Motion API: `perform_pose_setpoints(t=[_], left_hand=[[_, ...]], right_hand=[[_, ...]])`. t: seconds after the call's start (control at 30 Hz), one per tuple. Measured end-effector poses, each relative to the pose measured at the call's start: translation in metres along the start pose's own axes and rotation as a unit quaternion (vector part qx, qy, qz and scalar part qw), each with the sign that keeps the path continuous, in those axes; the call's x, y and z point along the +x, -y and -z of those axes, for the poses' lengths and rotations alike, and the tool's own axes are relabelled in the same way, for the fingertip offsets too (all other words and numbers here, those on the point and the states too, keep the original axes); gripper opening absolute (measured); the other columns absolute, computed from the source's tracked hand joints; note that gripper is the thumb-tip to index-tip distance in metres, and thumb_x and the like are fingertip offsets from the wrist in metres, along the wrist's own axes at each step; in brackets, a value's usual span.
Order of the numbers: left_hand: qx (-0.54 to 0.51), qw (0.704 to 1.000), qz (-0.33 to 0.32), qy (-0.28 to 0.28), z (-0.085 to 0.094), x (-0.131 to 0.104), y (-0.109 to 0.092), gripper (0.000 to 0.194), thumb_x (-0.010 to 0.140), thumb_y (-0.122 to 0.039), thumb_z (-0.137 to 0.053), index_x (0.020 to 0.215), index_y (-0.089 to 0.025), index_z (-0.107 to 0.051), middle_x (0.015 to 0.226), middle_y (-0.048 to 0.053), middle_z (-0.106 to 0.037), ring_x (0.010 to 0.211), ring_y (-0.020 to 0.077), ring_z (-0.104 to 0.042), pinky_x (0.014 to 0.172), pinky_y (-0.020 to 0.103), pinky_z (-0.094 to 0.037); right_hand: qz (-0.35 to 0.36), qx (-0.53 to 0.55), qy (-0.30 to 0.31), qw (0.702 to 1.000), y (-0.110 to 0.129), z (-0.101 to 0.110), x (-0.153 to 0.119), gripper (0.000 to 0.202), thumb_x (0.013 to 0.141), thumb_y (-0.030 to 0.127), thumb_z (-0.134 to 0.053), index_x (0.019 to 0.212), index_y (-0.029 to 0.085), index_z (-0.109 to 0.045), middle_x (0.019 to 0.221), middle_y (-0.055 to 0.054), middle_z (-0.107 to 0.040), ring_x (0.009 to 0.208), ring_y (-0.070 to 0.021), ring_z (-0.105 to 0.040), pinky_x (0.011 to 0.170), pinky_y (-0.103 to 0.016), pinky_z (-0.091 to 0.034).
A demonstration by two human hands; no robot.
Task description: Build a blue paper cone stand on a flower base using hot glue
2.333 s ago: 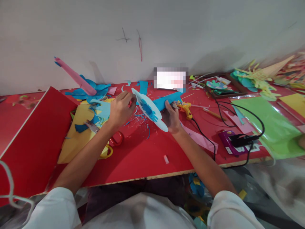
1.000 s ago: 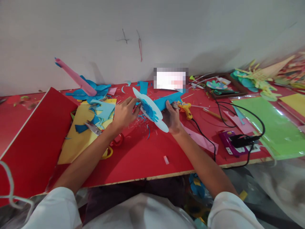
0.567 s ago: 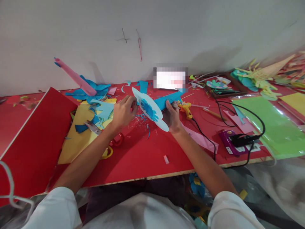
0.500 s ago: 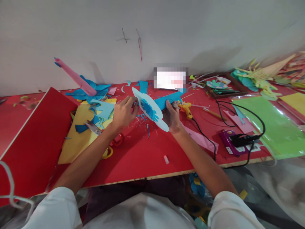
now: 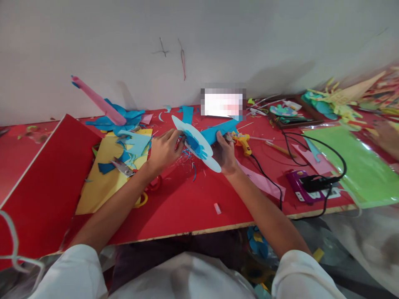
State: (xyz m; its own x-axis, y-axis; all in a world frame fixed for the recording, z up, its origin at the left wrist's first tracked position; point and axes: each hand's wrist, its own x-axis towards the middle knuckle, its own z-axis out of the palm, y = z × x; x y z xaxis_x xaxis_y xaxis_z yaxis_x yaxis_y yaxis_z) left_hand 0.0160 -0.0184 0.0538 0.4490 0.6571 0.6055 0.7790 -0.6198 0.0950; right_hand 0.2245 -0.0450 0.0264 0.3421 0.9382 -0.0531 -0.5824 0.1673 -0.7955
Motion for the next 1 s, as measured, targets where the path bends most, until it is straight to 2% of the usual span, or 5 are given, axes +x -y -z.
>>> perform_pose_setpoints(t=[0.37,0.53,0.67,0.9,1.0], left_hand=[[-0.004,1.0,0.007,-0.011,-0.0035,-0.001,0.0045,0.012,0.096,-0.019,-0.052,0.095,-0.019,-0.064,0.086,0.006,-0.071,0.073,0.0171,-0.062,0.058,0.03,-0.035],[0.004,1.0,-0.003,-0.015,-0.0013,-0.0004,0.0022,0.015,0.1,-0.024,-0.051,0.097,-0.019,-0.064,0.088,0.006,-0.073,0.072,0.0167,-0.063,0.056,0.03,-0.032],[0.005,1.0,-0.006,-0.01,-0.0021,-0.0011,-0.0013,0.021,0.104,-0.03,-0.048,0.098,-0.018,-0.065,0.086,0.007,-0.072,0.071,0.0171,-0.064,0.057,0.03,-0.032],[-0.007,1.0,0.01,0.013,-0.003,-0.0018,-0.0026,0.017,0.1,-0.023,-0.05,0.095,-0.019,-0.065,0.086,0.008,-0.071,0.072,0.0179,-0.063,0.058,0.03,-0.033],[-0.007,1.0,0.01,0.01,-0.0033,-0.0015,-0.0027,0.015,0.099,-0.021,-0.051,0.092,-0.019,-0.064,0.085,0.007,-0.07,0.071,0.0173,-0.062,0.057,0.03,-0.032]], right_hand=[[-0.002,0.014,0.004,1.0,-0.0015,-0.0001,-0.0005,0.03,0.082,0.036,-0.084,0.086,0.028,-0.055,0.076,0.008,-0.061,0.075,-0.0135,-0.064,0.068,-0.027,-0.055],[0.012,0.018,0.005,1.0,-0.0033,0.0008,0.0007,0.031,0.084,0.037,-0.082,0.083,0.027,-0.053,0.073,0.008,-0.06,0.073,-0.0127,-0.065,0.069,-0.027,-0.057],[-0.001,0.008,0.014,1.0,-0.0023,0.0011,0.0001,0.03,0.081,0.037,-0.084,0.085,0.027,-0.056,0.078,0.007,-0.065,0.076,-0.0149,-0.067,0.074,-0.031,-0.061],[-0.011,0.024,0.022,0.999,-0.0013,-0.0013,-0.0024,0.029,0.079,0.039,-0.086,0.088,0.028,-0.06,0.086,0.005,-0.069,0.089,-0.0191,-0.071,0.083,-0.038,-0.064],[-0.007,0.028,0.024,0.999,-0.0023,0.0003,-0.0008,0.028,0.08,0.038,-0.084,0.086,0.029,-0.059,0.083,0.006,-0.068,0.084,-0.0176,-0.07,0.081,-0.036,-0.064]])
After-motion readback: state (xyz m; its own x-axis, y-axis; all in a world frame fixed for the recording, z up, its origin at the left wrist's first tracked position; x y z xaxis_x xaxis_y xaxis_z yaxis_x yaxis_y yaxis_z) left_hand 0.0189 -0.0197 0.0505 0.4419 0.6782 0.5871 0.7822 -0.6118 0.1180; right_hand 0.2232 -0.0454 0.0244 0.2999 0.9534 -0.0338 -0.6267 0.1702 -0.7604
